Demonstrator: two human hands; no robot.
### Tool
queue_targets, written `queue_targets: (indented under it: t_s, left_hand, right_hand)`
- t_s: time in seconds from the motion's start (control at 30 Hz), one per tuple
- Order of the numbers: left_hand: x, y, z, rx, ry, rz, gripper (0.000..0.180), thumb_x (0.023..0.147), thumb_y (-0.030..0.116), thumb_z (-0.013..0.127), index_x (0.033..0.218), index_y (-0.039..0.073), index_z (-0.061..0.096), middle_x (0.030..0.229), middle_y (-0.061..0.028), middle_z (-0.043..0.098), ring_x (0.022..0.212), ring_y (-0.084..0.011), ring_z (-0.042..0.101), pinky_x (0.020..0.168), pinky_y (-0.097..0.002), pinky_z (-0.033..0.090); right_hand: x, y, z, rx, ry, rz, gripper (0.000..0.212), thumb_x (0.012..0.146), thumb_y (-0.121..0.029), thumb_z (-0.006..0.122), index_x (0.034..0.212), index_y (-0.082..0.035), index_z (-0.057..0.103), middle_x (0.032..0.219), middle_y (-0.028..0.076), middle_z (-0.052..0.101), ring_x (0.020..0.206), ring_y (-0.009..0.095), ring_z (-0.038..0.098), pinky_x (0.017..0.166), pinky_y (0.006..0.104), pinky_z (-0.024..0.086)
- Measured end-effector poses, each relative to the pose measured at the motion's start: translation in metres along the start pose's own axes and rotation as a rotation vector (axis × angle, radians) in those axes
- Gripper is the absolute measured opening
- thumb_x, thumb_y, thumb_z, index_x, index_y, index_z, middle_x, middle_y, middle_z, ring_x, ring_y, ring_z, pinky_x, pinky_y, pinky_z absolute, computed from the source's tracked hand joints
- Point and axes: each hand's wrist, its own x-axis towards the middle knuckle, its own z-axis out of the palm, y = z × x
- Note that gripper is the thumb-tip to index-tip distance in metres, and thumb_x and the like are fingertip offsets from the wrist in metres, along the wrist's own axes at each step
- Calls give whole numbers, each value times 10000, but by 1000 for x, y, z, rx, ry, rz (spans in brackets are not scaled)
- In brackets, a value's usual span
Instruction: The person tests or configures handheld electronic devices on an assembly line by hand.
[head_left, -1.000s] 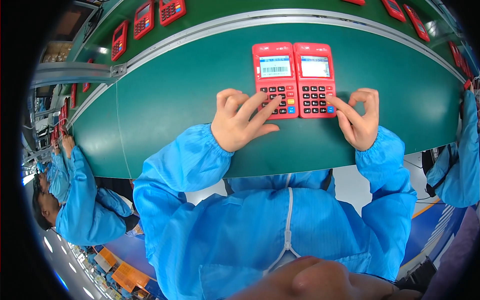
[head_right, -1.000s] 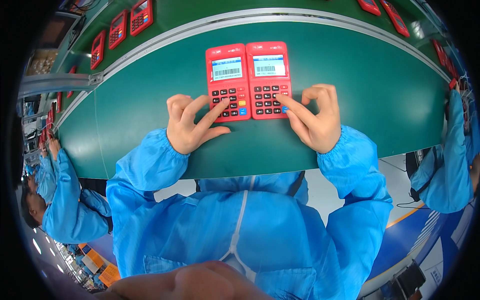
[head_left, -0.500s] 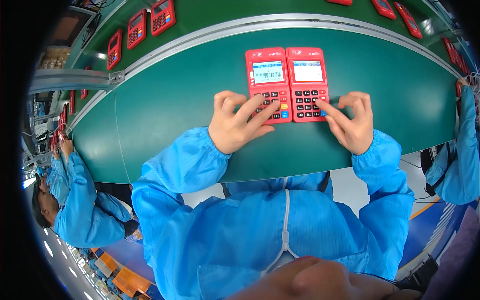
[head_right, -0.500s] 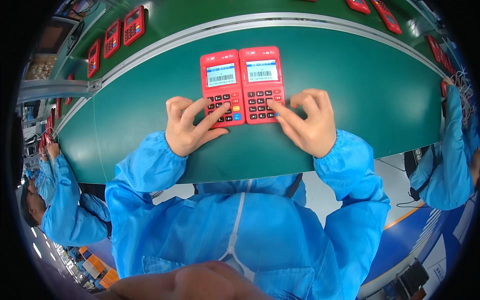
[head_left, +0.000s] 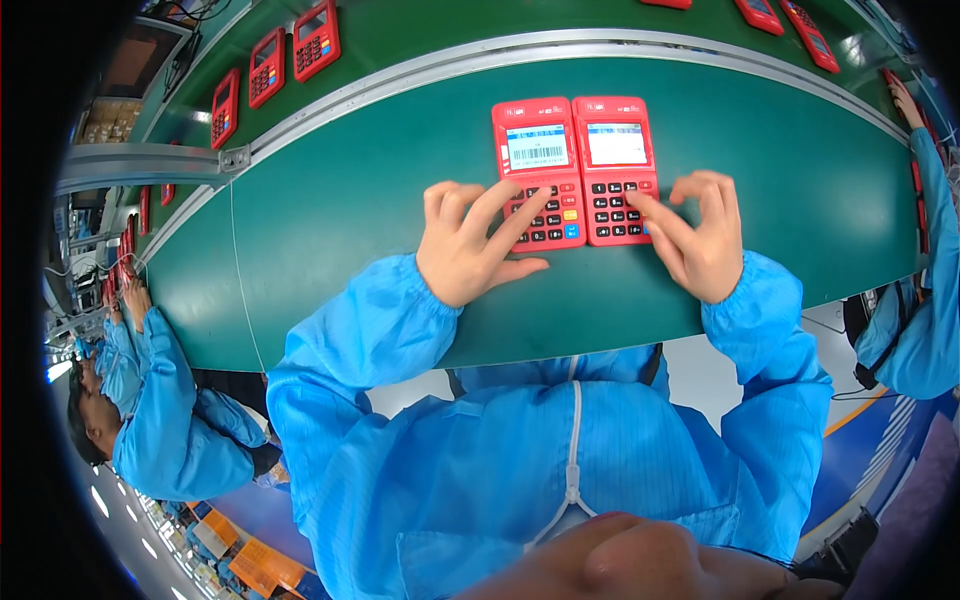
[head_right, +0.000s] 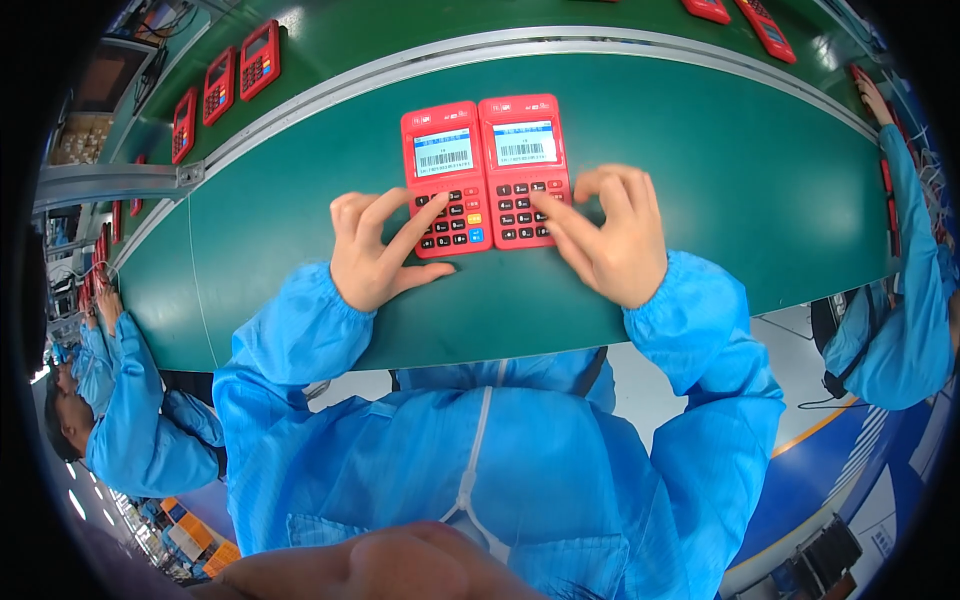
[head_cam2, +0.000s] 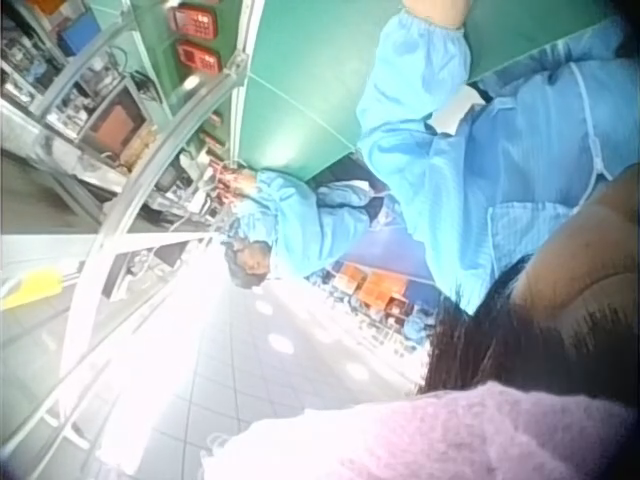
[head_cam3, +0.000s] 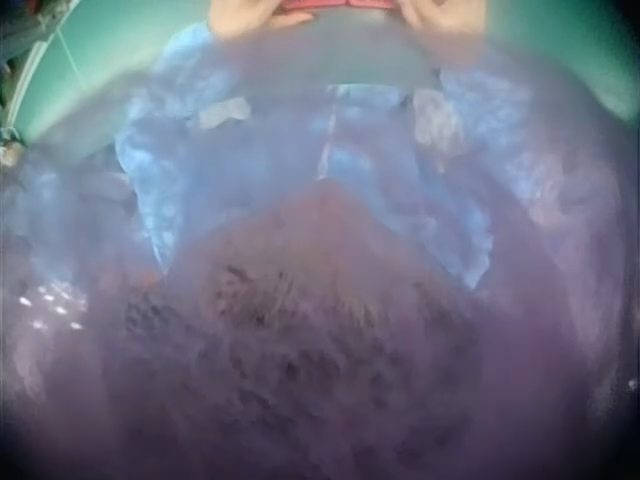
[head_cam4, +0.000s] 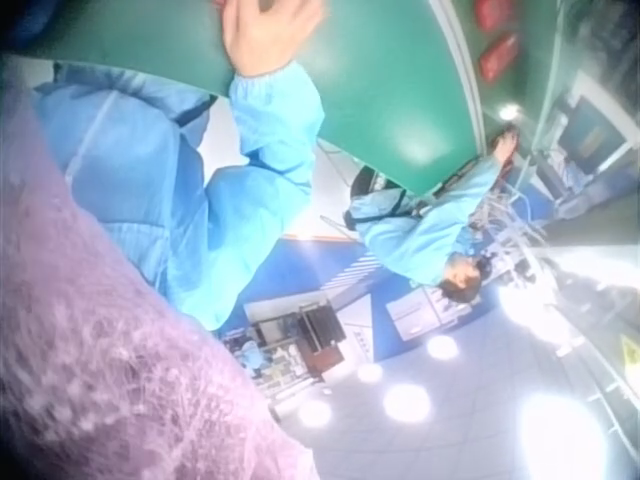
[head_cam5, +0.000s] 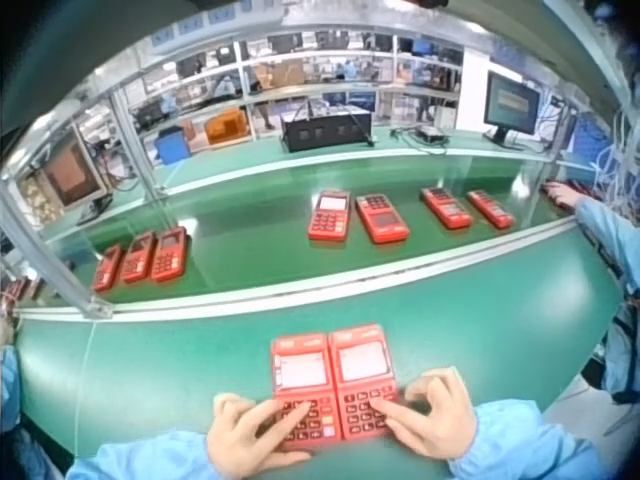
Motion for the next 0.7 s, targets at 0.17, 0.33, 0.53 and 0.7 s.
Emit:
queue_targets:
  t_s: [0.17, 0.33, 0.53, 0.7]
  left_hand:
    - [-17, 3, 1, 12, 133, 23, 467, 676, 339, 721, 1076, 117, 628, 1037, -38, 491, 847, -194, 432, 761, -354, 372]
    - [-20, 5, 1, 72, 127, 72, 410, 682, 283, 728, 1041, 103, 643, 986, -37, 512, 824, -190, 442, 744, -343, 380]
    - [-19, 6, 1, 56, 141, 72, 414, 697, 278, 723, 1067, 115, 632, 990, -31, 519, 849, -171, 437, 761, -335, 380]
    - [-15, 14, 4, 52, 143, 147, 422, 698, 261, 722, 1085, 125, 625, 997, -14, 526, 847, -153, 429, 787, -330, 374]
  right_hand:
    - [-8, -6, -1, 58, -40, -82, 354, 722, -91, 672, 1070, -146, 643, 920, 82, 442, 927, 247, 420, 754, 355, 451]
    - [-7, -10, 4, 39, -82, -95, 366, 698, -123, 699, 1059, -140, 642, 911, 73, 458, 922, 239, 433, 763, 358, 426]
    - [-9, -9, -4, 43, -57, -59, 361, 707, -136, 697, 1063, -149, 639, 890, 67, 466, 906, 224, 440, 736, 351, 410]
    - [-29, -1, -13, 59, -6, -64, 368, 679, -108, 679, 1046, -127, 653, 848, 47, 459, 833, 210, 450, 693, 348, 410]
